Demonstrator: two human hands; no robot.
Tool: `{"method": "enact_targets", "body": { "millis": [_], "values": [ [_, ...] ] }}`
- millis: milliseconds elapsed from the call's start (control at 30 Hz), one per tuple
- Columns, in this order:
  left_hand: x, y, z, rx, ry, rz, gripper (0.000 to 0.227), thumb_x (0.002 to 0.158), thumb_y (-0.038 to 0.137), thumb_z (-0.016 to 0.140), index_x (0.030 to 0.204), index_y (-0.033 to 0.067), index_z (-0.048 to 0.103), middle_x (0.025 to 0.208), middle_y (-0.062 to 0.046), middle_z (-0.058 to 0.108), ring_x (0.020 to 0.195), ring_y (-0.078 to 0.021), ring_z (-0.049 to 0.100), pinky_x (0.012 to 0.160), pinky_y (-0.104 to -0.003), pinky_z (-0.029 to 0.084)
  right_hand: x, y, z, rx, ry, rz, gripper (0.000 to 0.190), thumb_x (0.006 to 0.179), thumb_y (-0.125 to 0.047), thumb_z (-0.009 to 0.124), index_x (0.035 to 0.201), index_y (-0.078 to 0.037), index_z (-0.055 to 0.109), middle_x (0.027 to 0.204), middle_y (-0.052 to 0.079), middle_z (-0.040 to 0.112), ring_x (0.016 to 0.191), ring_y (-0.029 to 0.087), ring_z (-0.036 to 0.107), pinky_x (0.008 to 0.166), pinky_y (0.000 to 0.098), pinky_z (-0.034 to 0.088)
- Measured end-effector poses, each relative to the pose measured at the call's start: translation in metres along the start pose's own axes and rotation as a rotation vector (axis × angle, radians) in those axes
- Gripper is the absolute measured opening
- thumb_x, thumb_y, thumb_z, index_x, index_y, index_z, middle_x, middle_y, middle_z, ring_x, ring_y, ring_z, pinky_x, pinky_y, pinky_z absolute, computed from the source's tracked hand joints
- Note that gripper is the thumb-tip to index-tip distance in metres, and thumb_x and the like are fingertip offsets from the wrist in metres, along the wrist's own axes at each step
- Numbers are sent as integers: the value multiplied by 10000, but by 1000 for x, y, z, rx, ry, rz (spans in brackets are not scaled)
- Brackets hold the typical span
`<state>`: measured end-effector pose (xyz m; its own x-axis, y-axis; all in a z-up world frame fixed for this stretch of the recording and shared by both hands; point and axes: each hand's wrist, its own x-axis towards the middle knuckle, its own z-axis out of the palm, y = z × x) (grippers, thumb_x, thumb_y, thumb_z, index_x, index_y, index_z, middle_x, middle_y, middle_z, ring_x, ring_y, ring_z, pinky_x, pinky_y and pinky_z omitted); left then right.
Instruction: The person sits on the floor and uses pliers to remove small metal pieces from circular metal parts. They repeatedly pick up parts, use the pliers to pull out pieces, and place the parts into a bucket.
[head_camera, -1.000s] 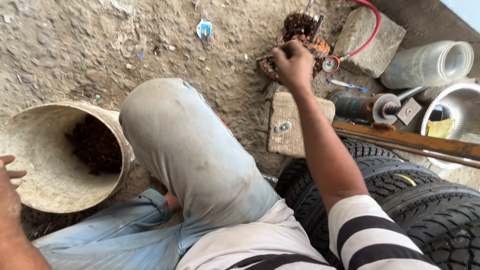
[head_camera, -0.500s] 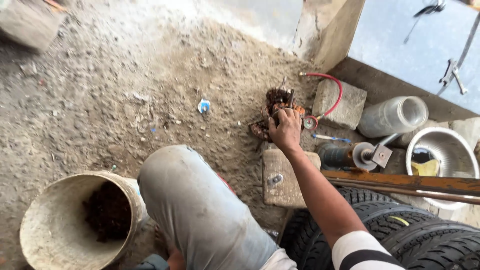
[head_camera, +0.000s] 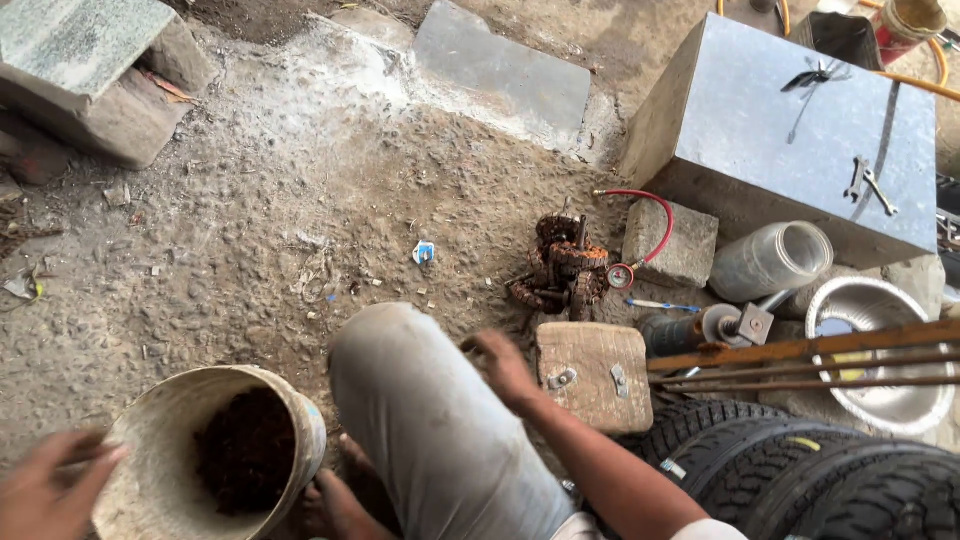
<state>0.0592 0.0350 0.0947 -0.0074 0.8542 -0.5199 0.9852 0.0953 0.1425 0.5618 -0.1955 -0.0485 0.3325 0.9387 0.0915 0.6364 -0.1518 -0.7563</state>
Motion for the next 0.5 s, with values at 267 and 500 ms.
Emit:
{"method": "enact_targets", "body": {
  "millis": [267,500],
  "values": [
    [-57,78,-7,-103,13,374,642,850,482,781,1381,157,623,1191,-117,780,1105,-281,742,967,-414,580,-15,-72,55,182,-113,94,91,898,-166,704,921,-80,686,941,97,682,899,231,621,792,377,528],
    [-103,51,-23,-219,69,257,597,853,420,753,1352,114,635,1191,-95,787,1078,-288,747,938,-430,571,-25,-54,64,189,-104,141,110,900,-170,709,926,-65,695,927,100,697,877,227,633,785,376,537]
  ]
}}
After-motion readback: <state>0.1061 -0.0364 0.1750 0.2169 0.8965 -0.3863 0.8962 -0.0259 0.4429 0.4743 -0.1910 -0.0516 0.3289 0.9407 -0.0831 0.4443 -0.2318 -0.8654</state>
